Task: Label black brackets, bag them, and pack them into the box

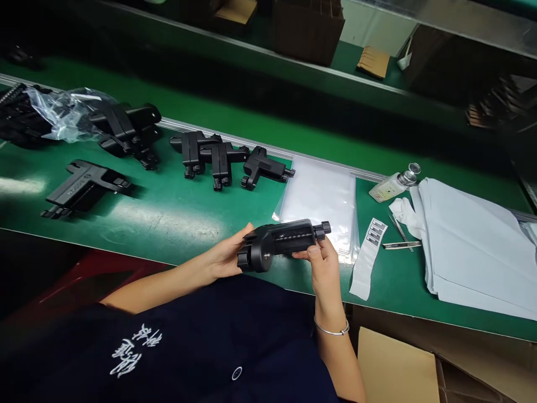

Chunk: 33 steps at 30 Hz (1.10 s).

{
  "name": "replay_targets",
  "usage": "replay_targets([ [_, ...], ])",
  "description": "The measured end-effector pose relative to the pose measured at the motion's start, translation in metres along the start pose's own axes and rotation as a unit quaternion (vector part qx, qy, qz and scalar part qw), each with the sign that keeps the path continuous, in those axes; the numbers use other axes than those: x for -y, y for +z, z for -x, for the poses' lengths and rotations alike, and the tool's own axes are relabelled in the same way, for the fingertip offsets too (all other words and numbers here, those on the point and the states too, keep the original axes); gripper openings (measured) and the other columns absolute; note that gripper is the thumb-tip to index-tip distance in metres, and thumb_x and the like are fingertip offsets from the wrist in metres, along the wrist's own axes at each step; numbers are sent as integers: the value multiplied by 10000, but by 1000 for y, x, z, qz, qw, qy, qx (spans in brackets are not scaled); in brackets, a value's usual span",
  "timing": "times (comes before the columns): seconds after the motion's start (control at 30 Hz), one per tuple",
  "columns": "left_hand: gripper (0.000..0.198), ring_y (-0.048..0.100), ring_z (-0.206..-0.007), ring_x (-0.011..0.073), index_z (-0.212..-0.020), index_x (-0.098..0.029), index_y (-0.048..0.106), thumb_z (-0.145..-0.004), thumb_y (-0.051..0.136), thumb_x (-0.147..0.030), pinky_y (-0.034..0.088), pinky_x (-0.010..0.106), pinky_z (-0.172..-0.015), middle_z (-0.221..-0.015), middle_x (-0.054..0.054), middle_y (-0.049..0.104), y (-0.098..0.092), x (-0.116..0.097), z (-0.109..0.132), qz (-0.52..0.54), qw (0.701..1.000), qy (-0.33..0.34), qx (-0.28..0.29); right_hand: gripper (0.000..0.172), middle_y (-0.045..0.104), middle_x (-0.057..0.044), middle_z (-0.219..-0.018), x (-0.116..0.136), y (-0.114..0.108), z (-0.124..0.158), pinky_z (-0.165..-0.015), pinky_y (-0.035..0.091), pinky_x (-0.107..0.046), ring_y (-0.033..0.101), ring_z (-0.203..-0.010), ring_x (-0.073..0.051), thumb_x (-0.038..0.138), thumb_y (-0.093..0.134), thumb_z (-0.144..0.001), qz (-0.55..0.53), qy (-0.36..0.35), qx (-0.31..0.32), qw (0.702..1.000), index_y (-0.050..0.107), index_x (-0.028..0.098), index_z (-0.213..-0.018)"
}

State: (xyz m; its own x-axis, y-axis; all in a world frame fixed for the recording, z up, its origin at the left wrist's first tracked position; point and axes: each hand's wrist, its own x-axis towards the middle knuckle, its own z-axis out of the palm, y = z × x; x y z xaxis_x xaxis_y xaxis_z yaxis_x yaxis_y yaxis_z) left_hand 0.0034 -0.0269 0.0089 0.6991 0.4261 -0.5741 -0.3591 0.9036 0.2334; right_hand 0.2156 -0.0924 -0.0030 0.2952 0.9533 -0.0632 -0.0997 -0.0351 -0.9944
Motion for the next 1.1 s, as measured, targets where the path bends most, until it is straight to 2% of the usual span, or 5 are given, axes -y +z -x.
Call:
replay_targets([
  [0.2,326,722,-680,142,-1022,-96,683,-994,538,-386,591,232,-658,-849,69,747,-10,2,1,35,999,-6,34,461,697,-37,-860,0,7,3,-575,632,-327,712,-715,-207,607,745,-764,-17,0,-14,1000,659,206,-976],
  [0.53,252,711,-726,142,-1059,-174,709,-953,615,-383,590,245,-668,-934,48,754,-10,-2,3,6,1000,12,-22,454,704,-44,-820,-7,4,4,-607,619,-379,703,-710,-229,615,662,-837,13,-20,25,999,649,210,-1041],
  [0.7,246,696,-681,144,-1098,-188,708,-917,655,-347,566,234,-618,-898,43,754,-16,-11,-5,-51,998,20,-15,393,695,-29,-768,2,7,14,-627,568,-350,670,-677,-218,580,665,-856,128,-101,8,986,637,217,-1003],
  [0.87,169,651,-569,159,-949,-140,722,-871,622,-251,539,262,-571,-691,38,704,-14,-19,-34,-118,993,12,-22,362,706,-28,-802,17,26,23,-655,570,-344,680,-698,-232,506,760,-795,309,-208,47,927,635,248,-1015],
  [1.1,237,657,-638,165,-822,-121,706,-863,651,-348,551,273,-675,-726,59,707,-15,-18,-52,-145,988,8,-46,460,736,-82,-953,19,18,28,-679,601,-369,722,-828,-264,492,656,-881,333,-178,80,922,582,226,-1249],
])
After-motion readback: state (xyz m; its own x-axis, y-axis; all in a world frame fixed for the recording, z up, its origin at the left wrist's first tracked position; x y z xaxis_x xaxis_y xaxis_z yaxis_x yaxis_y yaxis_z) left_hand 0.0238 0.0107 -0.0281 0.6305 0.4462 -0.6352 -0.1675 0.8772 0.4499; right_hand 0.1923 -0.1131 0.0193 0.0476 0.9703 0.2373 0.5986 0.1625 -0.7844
